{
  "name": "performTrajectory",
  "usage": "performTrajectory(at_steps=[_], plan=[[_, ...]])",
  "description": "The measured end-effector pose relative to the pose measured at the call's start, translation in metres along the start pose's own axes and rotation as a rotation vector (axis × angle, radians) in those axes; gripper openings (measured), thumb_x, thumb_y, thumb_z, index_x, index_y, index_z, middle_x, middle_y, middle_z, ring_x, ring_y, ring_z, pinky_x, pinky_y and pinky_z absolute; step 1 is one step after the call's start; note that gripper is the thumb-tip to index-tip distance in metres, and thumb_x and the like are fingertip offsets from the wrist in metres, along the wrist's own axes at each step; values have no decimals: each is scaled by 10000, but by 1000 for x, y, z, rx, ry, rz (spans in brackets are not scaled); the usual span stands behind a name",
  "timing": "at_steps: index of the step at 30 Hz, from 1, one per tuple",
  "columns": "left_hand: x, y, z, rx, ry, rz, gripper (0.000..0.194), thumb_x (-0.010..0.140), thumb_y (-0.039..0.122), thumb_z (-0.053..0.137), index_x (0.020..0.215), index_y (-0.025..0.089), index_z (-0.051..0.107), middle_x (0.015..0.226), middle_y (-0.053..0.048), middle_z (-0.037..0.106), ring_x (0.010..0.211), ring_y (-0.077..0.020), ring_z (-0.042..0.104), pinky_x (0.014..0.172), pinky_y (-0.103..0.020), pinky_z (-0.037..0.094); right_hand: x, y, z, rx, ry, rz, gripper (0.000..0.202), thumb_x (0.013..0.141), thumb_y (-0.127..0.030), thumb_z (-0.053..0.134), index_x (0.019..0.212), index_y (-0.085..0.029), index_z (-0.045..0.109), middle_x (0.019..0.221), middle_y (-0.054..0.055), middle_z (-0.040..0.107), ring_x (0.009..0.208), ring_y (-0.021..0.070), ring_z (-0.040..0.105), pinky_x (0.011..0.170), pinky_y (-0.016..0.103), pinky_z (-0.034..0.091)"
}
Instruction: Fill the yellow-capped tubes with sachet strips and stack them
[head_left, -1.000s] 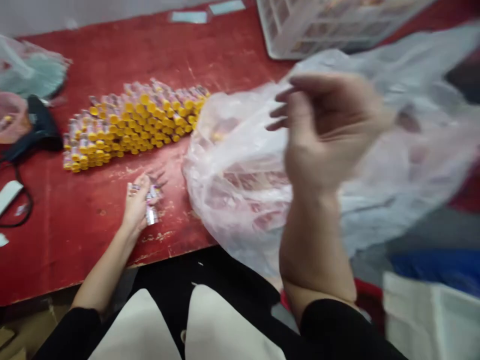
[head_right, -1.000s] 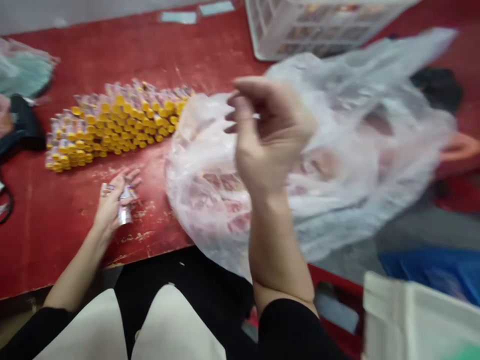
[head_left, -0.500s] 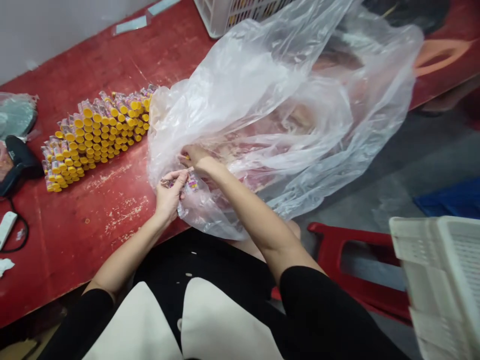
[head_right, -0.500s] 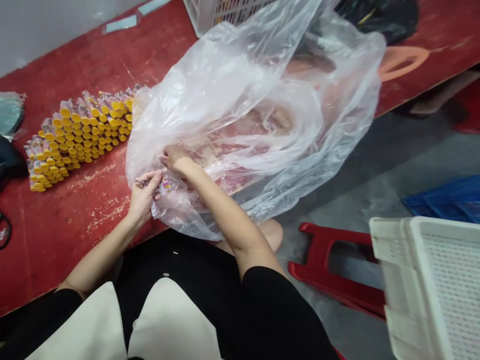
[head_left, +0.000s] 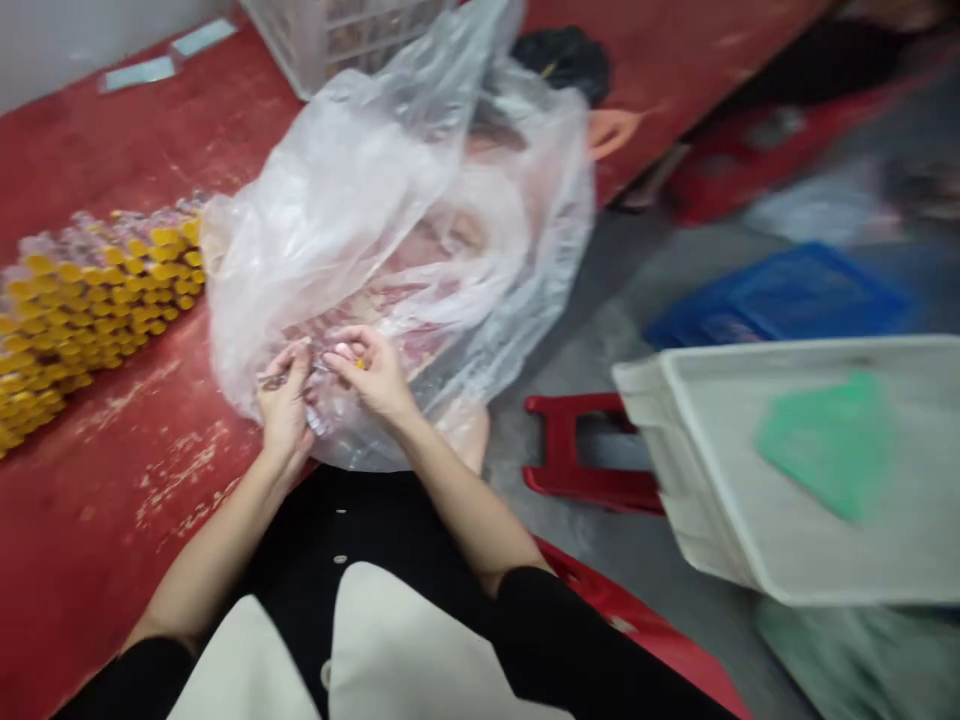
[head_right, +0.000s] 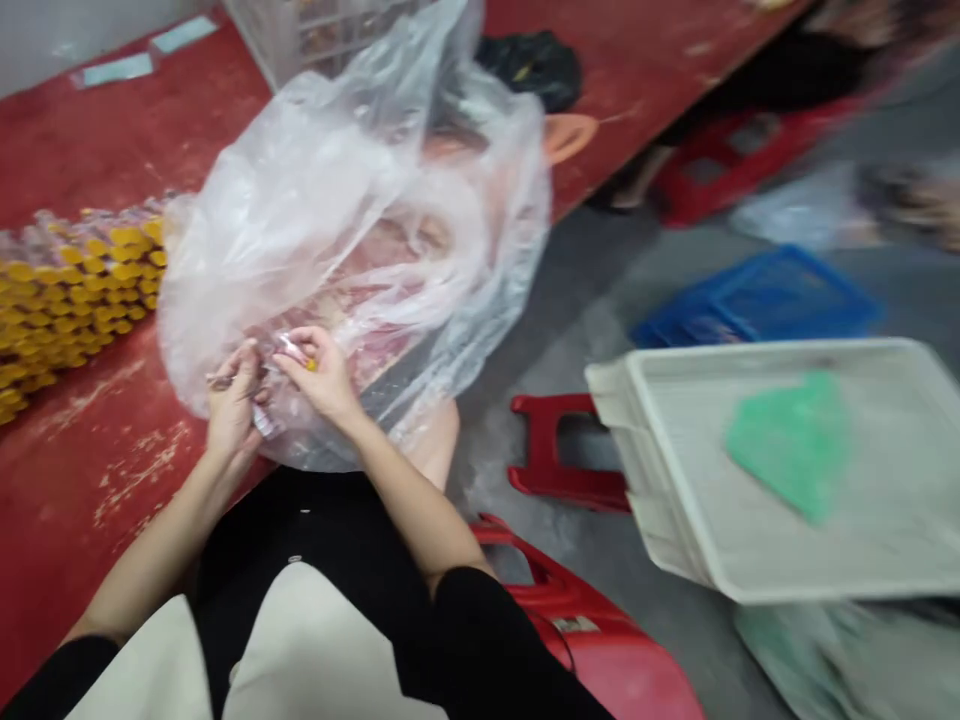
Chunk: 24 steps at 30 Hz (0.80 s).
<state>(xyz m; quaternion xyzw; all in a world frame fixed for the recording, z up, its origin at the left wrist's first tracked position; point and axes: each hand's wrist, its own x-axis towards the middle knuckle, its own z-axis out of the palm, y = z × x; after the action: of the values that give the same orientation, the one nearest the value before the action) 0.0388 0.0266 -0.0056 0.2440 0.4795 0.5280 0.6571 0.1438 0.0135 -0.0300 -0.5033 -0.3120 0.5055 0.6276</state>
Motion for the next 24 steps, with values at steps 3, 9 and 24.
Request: performTrajectory(at_steps=[3, 9, 24], plan=[[0, 6, -4, -6, -83, -35, 442, 527, 340, 1002, 823, 158, 728, 759, 27, 689, 590, -33, 584, 406, -108, 317, 5, -10, 3, -27, 43, -85, 568, 614, -600, 885, 889, -240, 543, 700, -75, 494, 666, 100, 495, 635, 234, 470], [-11, 9, -6, -21, -122, 49, 405, 606, 437, 963, 757, 170, 700, 703, 44, 635, 526, -19, 509, 397, -129, 316, -11, -23, -10, -14, -64, 27, 613, 566, -595, 911, 864, -238, 513, 807, -48, 601, 594, 76, 480, 471, 214, 381], [-12, 15, -9, -159, -82, -178, 369, 638, 310, 954, 815, 136, 682, 743, 15, 665, 574, -36, 576, 387, -130, 267, -44, -17, -34, -261, 31, -383, 442, 866, -456, 773, 1247, -283, 633, 1154, 72, 661, 990, 204, 685, 827, 360, 623]])
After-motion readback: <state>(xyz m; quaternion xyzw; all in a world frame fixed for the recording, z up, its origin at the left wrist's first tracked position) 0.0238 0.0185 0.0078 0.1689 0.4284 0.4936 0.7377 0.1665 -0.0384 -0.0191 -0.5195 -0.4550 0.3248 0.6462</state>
